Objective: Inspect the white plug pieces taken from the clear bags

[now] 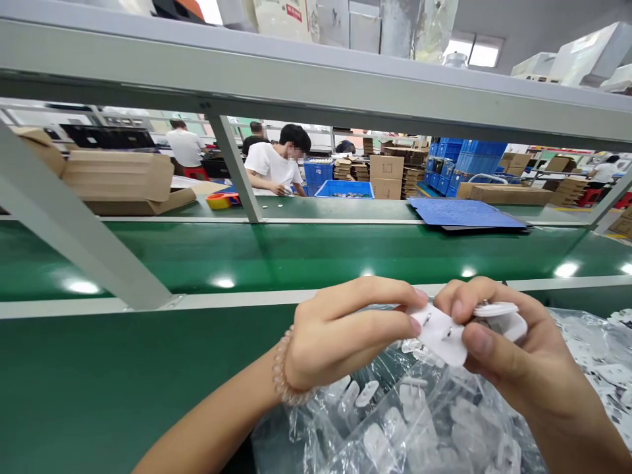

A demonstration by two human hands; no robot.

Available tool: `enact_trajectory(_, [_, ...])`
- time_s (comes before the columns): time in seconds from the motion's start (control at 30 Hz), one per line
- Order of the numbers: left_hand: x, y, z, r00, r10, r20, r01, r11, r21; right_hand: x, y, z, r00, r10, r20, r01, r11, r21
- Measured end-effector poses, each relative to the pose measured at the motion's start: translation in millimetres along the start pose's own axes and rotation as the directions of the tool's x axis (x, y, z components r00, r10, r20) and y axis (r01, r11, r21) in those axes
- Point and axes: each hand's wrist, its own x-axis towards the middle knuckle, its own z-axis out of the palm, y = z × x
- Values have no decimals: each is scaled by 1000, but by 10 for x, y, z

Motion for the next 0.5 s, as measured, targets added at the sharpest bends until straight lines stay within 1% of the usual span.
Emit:
enact_trajectory(0.27, [11, -29, 29, 998, 8, -57, -10, 999, -38, 19, 37, -6, 999, -40, 20, 39, 999, 17])
enact_trajectory(0.33, [17, -32, 29, 998, 7, -55, -9, 999, -47, 14, 38, -9, 999, -37, 25, 37, 999, 10])
enact_trajectory(0.5, [22, 2, 46, 998, 38, -55, -38, 999, -5, -2, 36, -30, 1000, -16, 20, 16, 1000, -5])
